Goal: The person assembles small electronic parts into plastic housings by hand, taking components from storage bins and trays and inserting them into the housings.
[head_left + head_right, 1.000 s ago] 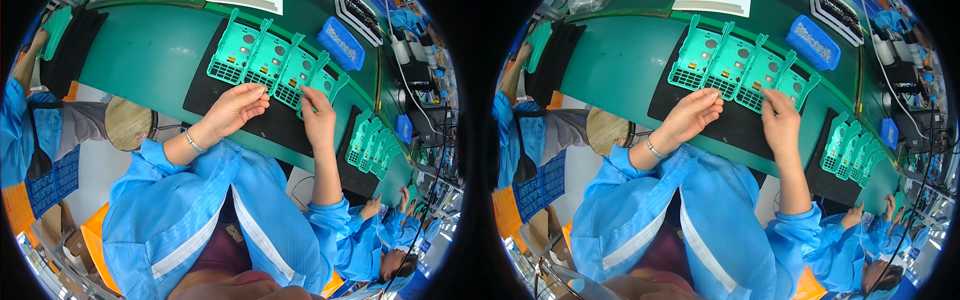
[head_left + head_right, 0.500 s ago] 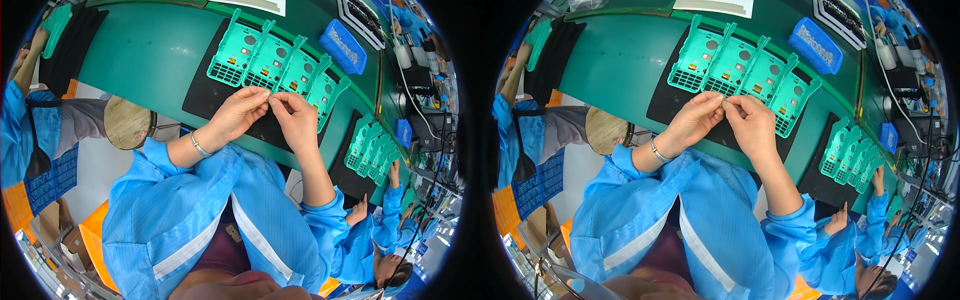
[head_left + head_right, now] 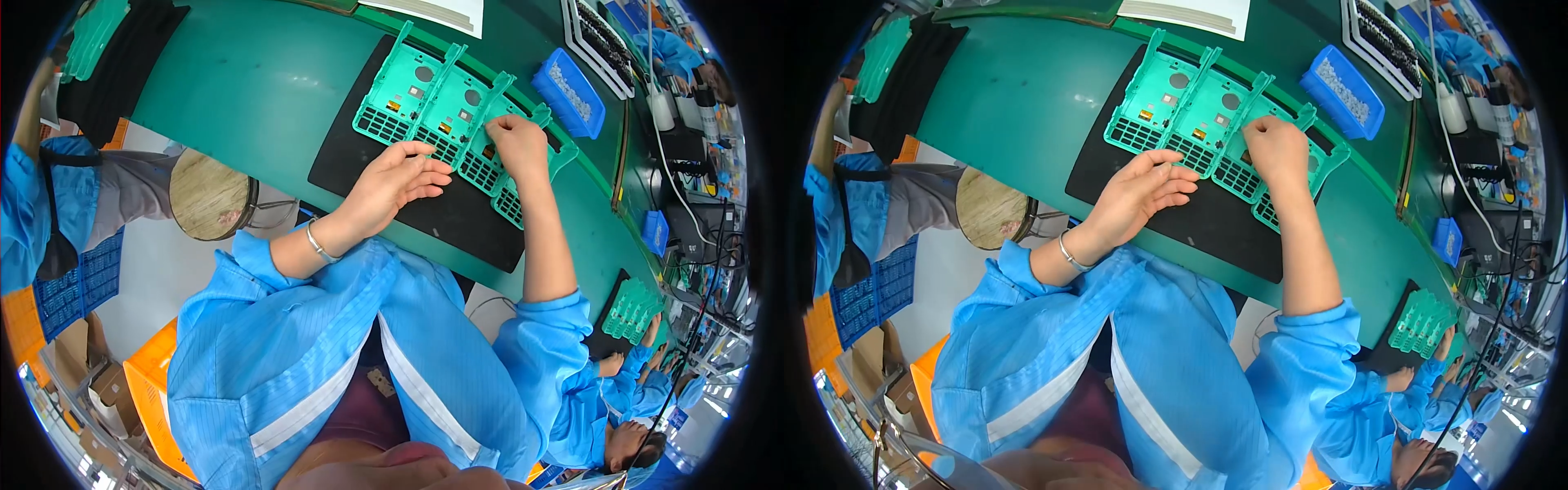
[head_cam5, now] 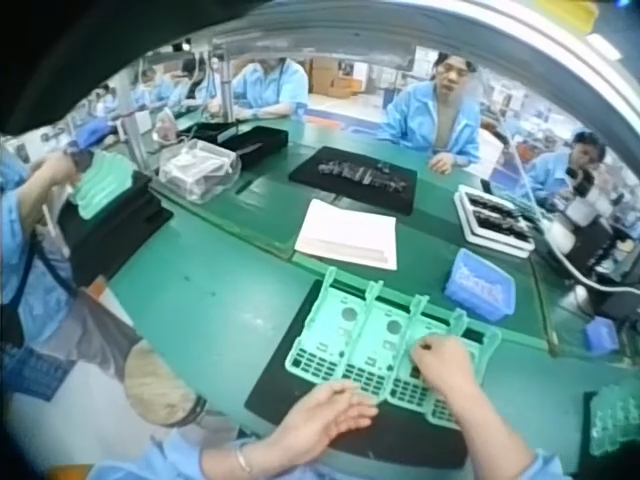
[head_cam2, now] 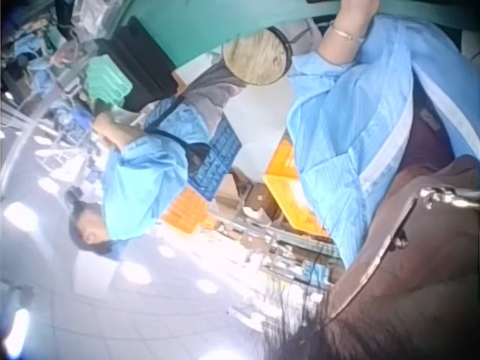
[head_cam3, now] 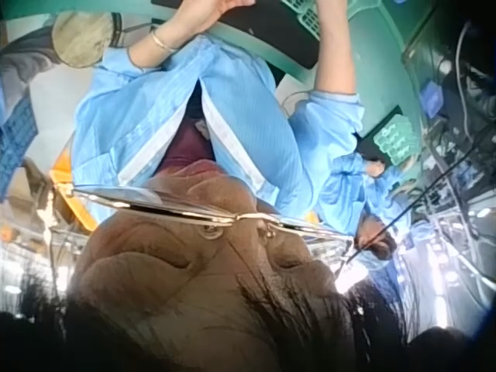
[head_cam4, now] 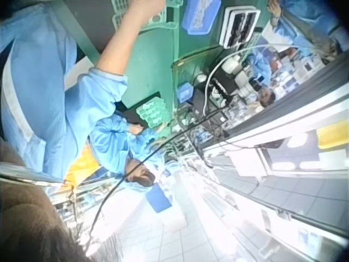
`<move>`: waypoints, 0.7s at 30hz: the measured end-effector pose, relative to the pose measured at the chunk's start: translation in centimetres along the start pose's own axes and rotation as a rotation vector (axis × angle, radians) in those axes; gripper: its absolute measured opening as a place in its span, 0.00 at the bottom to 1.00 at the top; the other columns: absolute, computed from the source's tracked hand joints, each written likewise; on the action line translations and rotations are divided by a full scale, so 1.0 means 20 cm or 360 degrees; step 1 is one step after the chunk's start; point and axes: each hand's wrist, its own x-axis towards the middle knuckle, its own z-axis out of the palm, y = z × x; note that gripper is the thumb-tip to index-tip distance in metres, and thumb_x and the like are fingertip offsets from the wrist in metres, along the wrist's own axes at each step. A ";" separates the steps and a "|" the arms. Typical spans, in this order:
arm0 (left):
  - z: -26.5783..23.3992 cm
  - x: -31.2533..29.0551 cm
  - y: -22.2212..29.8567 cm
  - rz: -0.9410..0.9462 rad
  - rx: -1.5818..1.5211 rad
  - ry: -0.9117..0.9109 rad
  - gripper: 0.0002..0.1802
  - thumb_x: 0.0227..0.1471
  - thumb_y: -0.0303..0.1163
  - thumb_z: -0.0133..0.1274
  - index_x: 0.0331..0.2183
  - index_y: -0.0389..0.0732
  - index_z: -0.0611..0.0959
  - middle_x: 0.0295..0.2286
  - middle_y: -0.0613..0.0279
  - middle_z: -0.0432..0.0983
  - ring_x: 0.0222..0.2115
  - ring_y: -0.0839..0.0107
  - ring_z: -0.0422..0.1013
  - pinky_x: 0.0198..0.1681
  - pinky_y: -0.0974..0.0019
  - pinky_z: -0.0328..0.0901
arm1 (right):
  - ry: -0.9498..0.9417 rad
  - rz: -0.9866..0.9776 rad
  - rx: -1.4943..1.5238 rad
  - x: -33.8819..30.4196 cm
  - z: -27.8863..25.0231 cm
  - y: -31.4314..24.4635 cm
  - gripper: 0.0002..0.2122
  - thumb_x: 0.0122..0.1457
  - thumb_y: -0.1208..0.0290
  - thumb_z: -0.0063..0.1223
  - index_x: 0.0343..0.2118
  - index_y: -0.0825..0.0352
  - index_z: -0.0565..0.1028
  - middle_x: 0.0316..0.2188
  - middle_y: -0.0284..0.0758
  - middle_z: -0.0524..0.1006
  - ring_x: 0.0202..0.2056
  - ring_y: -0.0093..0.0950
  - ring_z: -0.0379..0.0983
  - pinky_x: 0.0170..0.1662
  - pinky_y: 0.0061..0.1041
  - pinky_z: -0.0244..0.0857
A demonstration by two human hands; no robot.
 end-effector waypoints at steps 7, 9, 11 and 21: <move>-0.07 -0.01 0.05 -0.0109 0.0212 -0.0088 0.15 0.61 0.35 0.39 0.43 0.35 0.73 0.35 0.58 0.73 0.35 0.75 0.71 0.40 0.72 0.66 | -0.0126 -0.0053 -0.0147 0.05 -0.02 0.00 0.09 0.46 0.67 0.48 0.25 0.65 0.79 0.23 0.40 0.78 0.28 0.36 0.74 0.35 0.32 0.67; -0.07 -0.01 0.06 -0.0119 0.0221 -0.0080 0.15 0.61 0.35 0.39 0.42 0.36 0.74 0.34 0.58 0.73 0.34 0.76 0.71 0.40 0.73 0.66 | -0.0231 -0.0048 -0.0188 0.07 -0.04 -0.01 0.09 0.45 0.67 0.48 0.25 0.65 0.79 0.25 0.41 0.77 0.30 0.38 0.74 0.36 0.33 0.67; -0.07 -0.01 0.05 -0.0081 0.0197 -0.0131 0.15 0.61 0.35 0.39 0.42 0.35 0.74 0.34 0.59 0.73 0.35 0.76 0.71 0.40 0.72 0.66 | -0.0206 -0.0108 -0.0263 0.10 -0.03 -0.02 0.09 0.45 0.67 0.48 0.25 0.65 0.79 0.25 0.42 0.77 0.30 0.39 0.74 0.37 0.34 0.67; -0.14 -0.02 0.07 -0.0051 0.0201 0.0050 0.14 0.59 0.34 0.43 0.45 0.37 0.72 0.34 0.60 0.74 0.35 0.77 0.71 0.39 0.73 0.66 | 0.0136 -0.0345 -0.0087 -0.08 0.06 0.04 0.11 0.50 0.68 0.50 0.34 0.64 0.78 0.31 0.43 0.77 0.33 0.41 0.73 0.37 0.37 0.67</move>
